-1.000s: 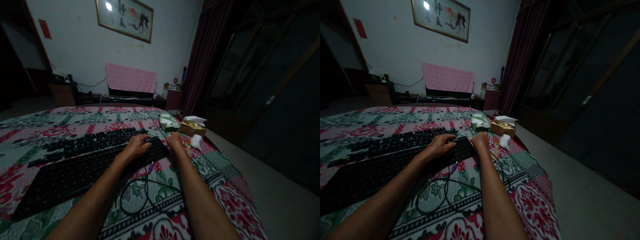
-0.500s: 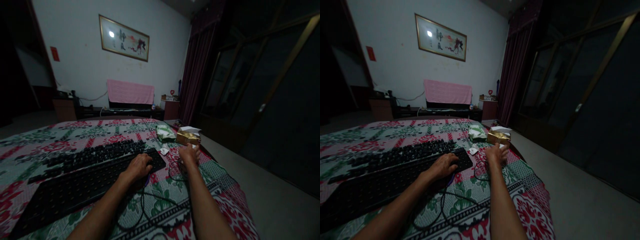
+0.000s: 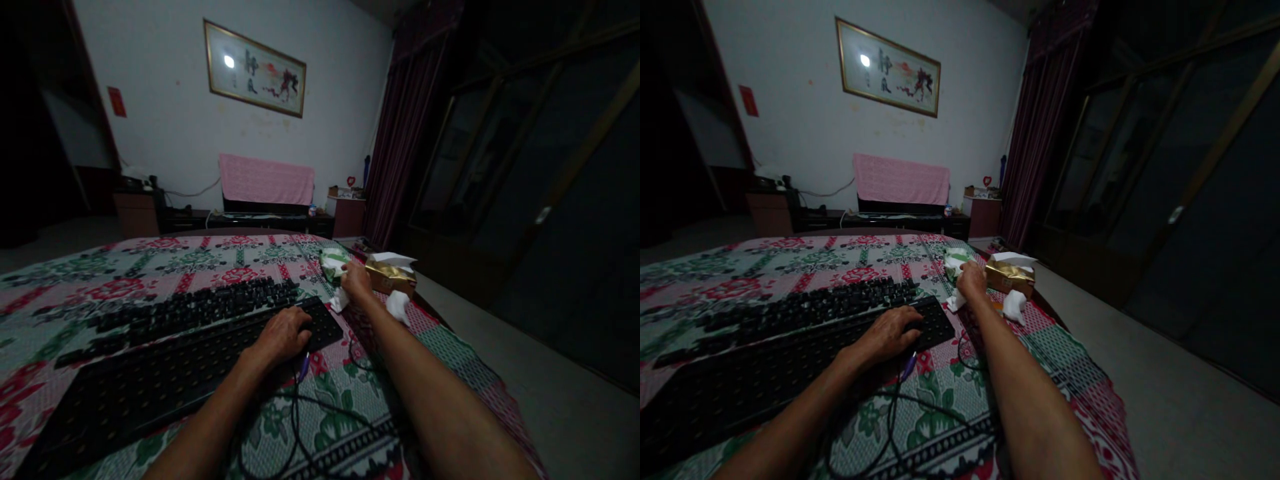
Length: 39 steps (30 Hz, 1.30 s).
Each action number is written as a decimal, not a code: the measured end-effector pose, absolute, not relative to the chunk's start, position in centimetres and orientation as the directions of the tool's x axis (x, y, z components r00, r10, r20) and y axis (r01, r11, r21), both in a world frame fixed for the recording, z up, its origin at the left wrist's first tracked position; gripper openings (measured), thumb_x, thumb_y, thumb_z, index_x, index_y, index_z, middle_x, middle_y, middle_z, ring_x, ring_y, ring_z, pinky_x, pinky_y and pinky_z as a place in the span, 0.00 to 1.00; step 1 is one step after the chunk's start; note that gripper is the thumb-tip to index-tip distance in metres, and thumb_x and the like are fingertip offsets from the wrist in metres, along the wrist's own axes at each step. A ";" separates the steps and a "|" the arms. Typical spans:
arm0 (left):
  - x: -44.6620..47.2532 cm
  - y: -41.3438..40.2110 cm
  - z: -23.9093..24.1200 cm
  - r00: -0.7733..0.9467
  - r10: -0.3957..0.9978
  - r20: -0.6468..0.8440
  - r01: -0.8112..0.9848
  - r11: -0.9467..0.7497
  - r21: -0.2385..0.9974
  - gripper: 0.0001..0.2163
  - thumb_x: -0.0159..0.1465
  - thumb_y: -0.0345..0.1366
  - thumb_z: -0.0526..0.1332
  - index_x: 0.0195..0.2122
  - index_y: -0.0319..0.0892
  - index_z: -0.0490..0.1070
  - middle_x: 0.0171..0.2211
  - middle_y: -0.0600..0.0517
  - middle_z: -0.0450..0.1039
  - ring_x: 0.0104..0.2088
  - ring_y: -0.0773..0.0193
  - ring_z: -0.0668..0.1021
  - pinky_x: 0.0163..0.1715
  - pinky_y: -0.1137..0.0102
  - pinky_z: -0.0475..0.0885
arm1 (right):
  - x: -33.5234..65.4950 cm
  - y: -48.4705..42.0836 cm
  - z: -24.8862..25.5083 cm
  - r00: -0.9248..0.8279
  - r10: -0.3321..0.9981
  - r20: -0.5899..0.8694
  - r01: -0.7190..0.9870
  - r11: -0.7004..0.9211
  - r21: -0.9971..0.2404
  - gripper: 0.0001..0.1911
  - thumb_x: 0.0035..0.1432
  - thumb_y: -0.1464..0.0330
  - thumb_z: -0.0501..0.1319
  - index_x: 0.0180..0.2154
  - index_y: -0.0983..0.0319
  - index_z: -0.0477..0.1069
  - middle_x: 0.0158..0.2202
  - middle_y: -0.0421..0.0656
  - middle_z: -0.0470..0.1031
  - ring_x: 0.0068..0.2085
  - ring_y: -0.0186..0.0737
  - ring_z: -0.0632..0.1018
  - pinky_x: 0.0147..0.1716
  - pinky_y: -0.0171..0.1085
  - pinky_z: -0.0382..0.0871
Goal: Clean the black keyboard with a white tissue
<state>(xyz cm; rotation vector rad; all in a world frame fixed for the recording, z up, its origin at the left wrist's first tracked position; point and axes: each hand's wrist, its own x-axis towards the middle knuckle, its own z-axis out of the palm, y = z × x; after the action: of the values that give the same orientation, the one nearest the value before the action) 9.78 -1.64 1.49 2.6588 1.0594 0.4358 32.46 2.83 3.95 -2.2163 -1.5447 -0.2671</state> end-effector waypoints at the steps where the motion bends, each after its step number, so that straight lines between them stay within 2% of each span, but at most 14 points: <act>1: 9.8 -1.6 1.4 0.696 0.692 0.191 0.619 -0.713 0.331 0.16 0.58 0.36 0.54 0.47 0.43 0.71 0.49 0.48 0.70 0.50 0.58 0.71 0.52 0.66 0.64 | 32.4 3.8 4.0 0.337 0.861 0.381 0.938 -0.272 -0.216 0.16 0.55 0.72 0.52 0.45 0.60 0.71 0.51 0.44 0.69 0.53 0.38 0.67 0.51 0.33 0.57; 3: 9.7 -1.6 1.3 0.703 0.680 0.210 0.599 -0.724 0.342 0.15 0.59 0.36 0.54 0.46 0.43 0.71 0.48 0.48 0.71 0.49 0.59 0.71 0.51 0.67 0.64 | 32.2 5.5 3.7 0.323 0.876 0.358 0.943 -0.268 -0.196 0.17 0.55 0.71 0.54 0.47 0.60 0.70 0.51 0.44 0.69 0.53 0.39 0.67 0.51 0.34 0.58; 6: 9.4 -1.3 1.3 0.675 0.698 0.239 0.594 -0.707 0.385 0.16 0.60 0.36 0.53 0.48 0.41 0.71 0.47 0.48 0.71 0.49 0.60 0.71 0.52 0.68 0.64 | 31.9 7.4 3.0 0.373 0.874 0.311 0.926 -0.330 -0.183 0.19 0.53 0.70 0.57 0.49 0.63 0.68 0.50 0.49 0.68 0.52 0.46 0.69 0.49 0.40 0.61; 9: 9.2 -1.0 1.3 0.628 0.741 0.239 0.628 -0.664 0.406 0.17 0.60 0.37 0.53 0.49 0.39 0.70 0.48 0.46 0.71 0.50 0.59 0.71 0.53 0.67 0.63 | 32.0 8.9 2.5 0.433 0.860 0.270 0.901 -0.398 -0.174 0.18 0.52 0.71 0.58 0.46 0.65 0.70 0.50 0.53 0.68 0.51 0.51 0.69 0.47 0.45 0.63; 13: 9.0 -0.8 1.5 0.626 0.744 0.233 0.632 -0.659 0.407 0.17 0.60 0.36 0.53 0.48 0.40 0.70 0.47 0.46 0.71 0.49 0.59 0.72 0.53 0.67 0.63 | 32.3 9.9 2.2 0.444 0.865 0.234 0.895 -0.415 -0.165 0.17 0.53 0.73 0.56 0.45 0.63 0.72 0.50 0.53 0.68 0.52 0.52 0.69 0.45 0.45 0.65; 19: 9.0 -0.6 1.6 0.628 0.738 0.249 0.628 -0.669 0.398 0.16 0.59 0.35 0.53 0.47 0.40 0.72 0.47 0.47 0.71 0.48 0.59 0.72 0.52 0.67 0.64 | 32.9 9.6 2.4 0.482 0.857 0.181 0.873 -0.452 -0.184 0.18 0.51 0.71 0.58 0.46 0.64 0.72 0.48 0.53 0.71 0.50 0.50 0.71 0.45 0.43 0.65; 24: 9.0 -0.7 1.7 0.622 0.750 0.226 0.645 -0.654 0.394 0.16 0.60 0.35 0.54 0.48 0.40 0.71 0.47 0.46 0.71 0.48 0.59 0.72 0.51 0.67 0.64 | 32.7 9.9 2.7 0.514 0.839 0.178 0.852 -0.476 -0.218 0.21 0.55 0.58 0.55 0.46 0.62 0.72 0.49 0.52 0.71 0.50 0.53 0.71 0.47 0.52 0.60; 27: 9.0 -0.8 1.7 0.613 0.757 0.225 0.652 -0.646 0.397 0.16 0.60 0.35 0.54 0.48 0.40 0.71 0.47 0.46 0.72 0.49 0.59 0.72 0.51 0.67 0.64 | 32.0 10.3 2.5 0.523 0.825 0.216 0.849 -0.480 -0.221 0.23 0.55 0.58 0.55 0.47 0.65 0.72 0.50 0.55 0.70 0.52 0.57 0.68 0.51 0.57 0.52; 30: 9.0 -0.9 1.7 0.613 0.755 0.233 0.651 -0.650 0.391 0.16 0.60 0.34 0.54 0.48 0.39 0.71 0.47 0.46 0.71 0.49 0.59 0.72 0.51 0.66 0.64 | 31.6 10.5 2.2 0.534 0.810 0.244 0.842 -0.483 -0.239 0.19 0.54 0.64 0.56 0.45 0.65 0.73 0.49 0.56 0.70 0.53 0.57 0.67 0.52 0.55 0.50; 35: 9.0 -0.7 1.5 0.625 0.743 0.239 0.641 -0.663 0.388 0.16 0.60 0.35 0.54 0.48 0.39 0.71 0.46 0.46 0.72 0.48 0.58 0.72 0.51 0.66 0.65 | 31.7 10.4 2.5 0.579 0.779 0.241 0.802 -0.490 -0.341 0.15 0.55 0.67 0.54 0.39 0.65 0.76 0.43 0.54 0.74 0.47 0.52 0.72 0.47 0.50 0.57; 39: 9.1 -0.3 1.0 0.622 0.734 0.273 0.624 -0.676 0.393 0.16 0.59 0.34 0.54 0.47 0.40 0.72 0.45 0.47 0.72 0.47 0.59 0.73 0.50 0.66 0.66 | 31.7 9.4 3.7 0.550 0.775 0.310 0.811 -0.409 -0.418 0.16 0.57 0.68 0.51 0.39 0.66 0.76 0.42 0.54 0.75 0.45 0.50 0.74 0.44 0.45 0.61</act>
<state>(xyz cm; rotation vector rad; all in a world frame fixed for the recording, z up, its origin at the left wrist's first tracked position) 9.06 -0.33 1.03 2.5872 1.1058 0.6079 31.65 9.40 3.68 -2.2617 -1.2757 -0.0901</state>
